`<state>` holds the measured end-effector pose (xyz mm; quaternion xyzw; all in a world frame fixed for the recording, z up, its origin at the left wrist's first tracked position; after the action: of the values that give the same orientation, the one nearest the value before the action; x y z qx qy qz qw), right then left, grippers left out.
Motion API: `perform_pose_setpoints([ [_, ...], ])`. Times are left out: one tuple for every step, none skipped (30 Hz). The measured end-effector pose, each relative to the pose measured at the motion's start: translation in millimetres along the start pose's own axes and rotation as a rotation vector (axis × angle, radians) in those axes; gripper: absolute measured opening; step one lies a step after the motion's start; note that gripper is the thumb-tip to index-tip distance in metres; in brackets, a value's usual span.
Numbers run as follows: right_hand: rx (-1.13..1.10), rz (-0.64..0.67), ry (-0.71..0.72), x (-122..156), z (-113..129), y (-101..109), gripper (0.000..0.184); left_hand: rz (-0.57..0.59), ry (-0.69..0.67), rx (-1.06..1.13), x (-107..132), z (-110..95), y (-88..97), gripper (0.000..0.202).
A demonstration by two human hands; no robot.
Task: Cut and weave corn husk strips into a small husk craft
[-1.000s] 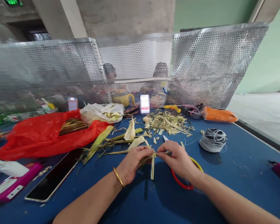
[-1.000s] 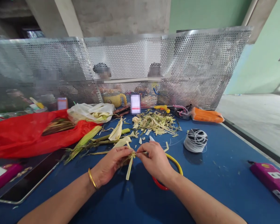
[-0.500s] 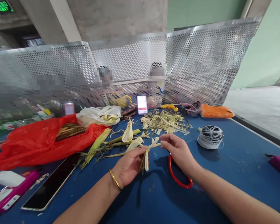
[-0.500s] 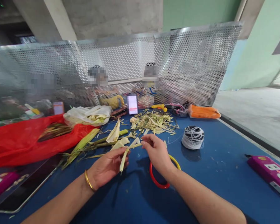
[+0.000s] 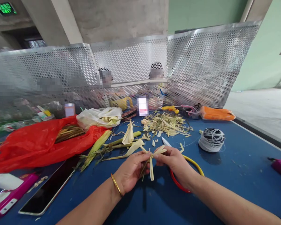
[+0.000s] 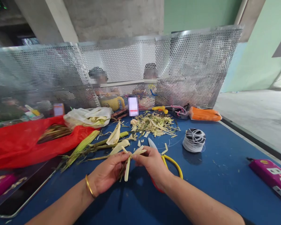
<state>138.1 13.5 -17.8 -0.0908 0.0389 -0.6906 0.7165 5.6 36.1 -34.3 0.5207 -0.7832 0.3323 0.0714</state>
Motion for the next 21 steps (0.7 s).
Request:
perform_pose_setpoints([
  [-0.002,-0.007,0.012,-0.3,0.3,0.1,0.027,0.010,0.005,-0.013,0.4,0.5,-0.7,0.023],
  [0.004,-0.011,0.018,-0.4,0.9,0.0,0.027,0.018,0.013,-0.029,0.8,1.1,-1.2,0.024],
  [0.014,-0.012,0.020,-0.3,1.8,-0.5,0.027,0.028,0.019,-0.047,1.3,1.6,-1.7,0.025],
  [0.029,-0.011,0.023,-0.1,3.2,-1.1,0.028,0.036,0.025,-0.065,1.8,2.0,-2.0,0.026],
  [0.047,-0.011,0.030,0.2,4.9,-1.6,0.028,0.041,0.029,-0.083,2.3,2.2,-2.1,0.028],
  [0.066,-0.008,0.038,0.6,6.5,-2.3,0.028,0.040,0.030,-0.100,2.7,2.3,-1.8,0.030],
  [0.084,-0.007,0.048,1.0,7.7,-2.6,0.028,0.031,0.030,-0.116,3.1,2.3,-1.2,0.031],
  [0.100,-0.006,0.060,1.2,8.3,-2.7,0.027,0.019,0.029,-0.131,3.3,2.2,-0.5,0.032],
  [0.118,-0.005,0.074,1.1,8.3,-2.5,0.026,0.009,0.029,-0.145,3.4,2.1,0.1,0.033],
  [0.139,-0.002,0.088,0.7,7.6,-2.1,0.025,0.004,0.029,-0.158,3.5,2.1,0.4,0.034],
  [0.164,0.004,0.100,0.0,6.6,-1.5,0.023,0.004,0.028,-0.169,3.4,2.0,0.4,0.034],
  [0.197,0.012,0.115,-0.9,5.5,-0.7,0.020,0.010,0.029,-0.175,3.4,2.0,0.1,0.033],
  [0.242,0.022,0.129,-2.1,4.7,0.2,0.017,0.020,0.032,-0.178,3.2,2.1,-0.4,0.032],
  [0.299,0.036,0.139,-3.2,4.3,1.2,0.015,0.026,0.036,-0.175,3.1,2.3,-0.8,0.031],
  [0.368,0.047,0.150,-4.0,5.0,2.5,0.012,0.027,0.039,-0.167,2.9,2.3,-0.9,0.030],
  [0.451,0.048,0.173,-4.2,7.6,4.2,0.008,0.023,0.041,-0.156,2.7,2.3,-0.9,0.028],
  [0.552,0.029,0.220,-3.3,12.9,6.3,0.012,0.020,0.042,-0.142,2.4,2.2,-0.8,0.026],
  [0.671,-0.009,0.298,-0.8,21.0,8.6,0.026,0.013,0.038,-0.125,2.0,1.8,-0.5,0.024],
  [0.806,-0.074,0.414,4.0,32.1,10.6,0.043,-0.001,0.026,-0.108,1.5,0.8,0.1,0.023],
  [0.948,-0.160,0.572,11.7,45.3,11.5,0.059,-0.019,0.009,-0.090,1.0,-0.7,1.0,0.021],
  [1.093,-0.248,0.750,21.9,58.3,10.5,0.067,-0.039,-0.011,-0.074,0.5,-2.5,2.2,0.020],
])
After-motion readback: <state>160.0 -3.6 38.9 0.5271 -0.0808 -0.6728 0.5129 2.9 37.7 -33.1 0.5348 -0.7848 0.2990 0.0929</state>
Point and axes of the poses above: each hand's wrist, its own x-axis away from the middle knuckle, its own y-axis out of the back of the hand, z = x × y, the point moved 5 cm from there along -x, towards the middle knuckle
